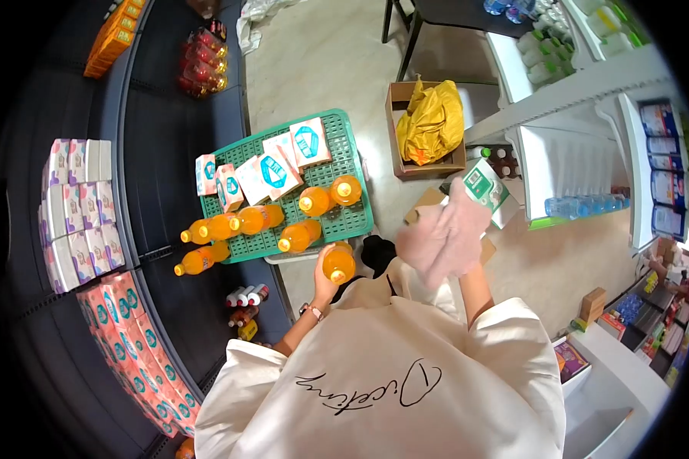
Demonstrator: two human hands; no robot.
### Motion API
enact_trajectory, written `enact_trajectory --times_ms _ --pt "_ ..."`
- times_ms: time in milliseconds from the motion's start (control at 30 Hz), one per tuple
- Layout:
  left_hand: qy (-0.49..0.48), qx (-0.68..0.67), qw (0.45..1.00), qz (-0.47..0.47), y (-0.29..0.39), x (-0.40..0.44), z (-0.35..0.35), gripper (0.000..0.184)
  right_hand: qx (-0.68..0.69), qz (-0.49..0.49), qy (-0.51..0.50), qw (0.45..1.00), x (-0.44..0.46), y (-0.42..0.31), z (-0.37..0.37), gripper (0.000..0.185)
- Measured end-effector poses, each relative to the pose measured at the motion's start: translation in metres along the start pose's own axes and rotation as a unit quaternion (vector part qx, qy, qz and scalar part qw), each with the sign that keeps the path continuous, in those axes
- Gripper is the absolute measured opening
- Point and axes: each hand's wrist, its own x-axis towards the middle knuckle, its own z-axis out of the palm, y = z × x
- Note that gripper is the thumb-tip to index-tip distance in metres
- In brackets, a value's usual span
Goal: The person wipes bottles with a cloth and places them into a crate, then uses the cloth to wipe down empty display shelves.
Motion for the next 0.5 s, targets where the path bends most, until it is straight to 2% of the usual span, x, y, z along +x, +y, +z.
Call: enact_trajectory --times_ms 100,200,233,267,333,400,433,500 --pt "0.053 -0.057 0.997 0.010 -0.003 0.009 0.017 0.060 -0.036 -0.041 -0.037 0.998 -0.017 -0.008 0.011 0.013" --pt "0.137 -0.158 0.978 -0.019 -0.023 0.017 0.047 0.059 -0.087 -0.143 -0.068 0.984 -0.017 -0.013 0.012 0.014" --pt "0.161 -0.157 0.974 0.007 -0.025 0.019 0.052 0.058 -0.111 -0.111 -0.111 0.981 -0.019 -0.012 0.013 0.014" --pt "0.167 -0.112 0.980 0.001 -0.029 0.018 0.054 0.056 -0.139 -0.041 -0.174 0.974 -0.027 -0.006 0.019 0.024" --pt "0.204 -0.075 0.976 -0.015 -0.024 0.025 0.062 0.055 -0.217 0.089 -0.307 0.922 -0.043 0.004 0.030 0.053" --pt "0.204 -0.087 0.975 -0.018 -0.036 0.031 0.067 0.074 -0.087 0.236 -0.164 0.954 -0.056 0.021 0.037 0.051" --pt "0.200 -0.142 0.969 -0.043 -0.029 0.032 0.069 0.073 -0.074 0.227 -0.155 0.958 -0.059 0.031 0.038 0.051" --pt "0.207 -0.106 0.973 -0.009 -0.029 0.035 0.070 0.073 -0.059 0.215 -0.150 0.963 -0.063 0.046 0.039 0.050"
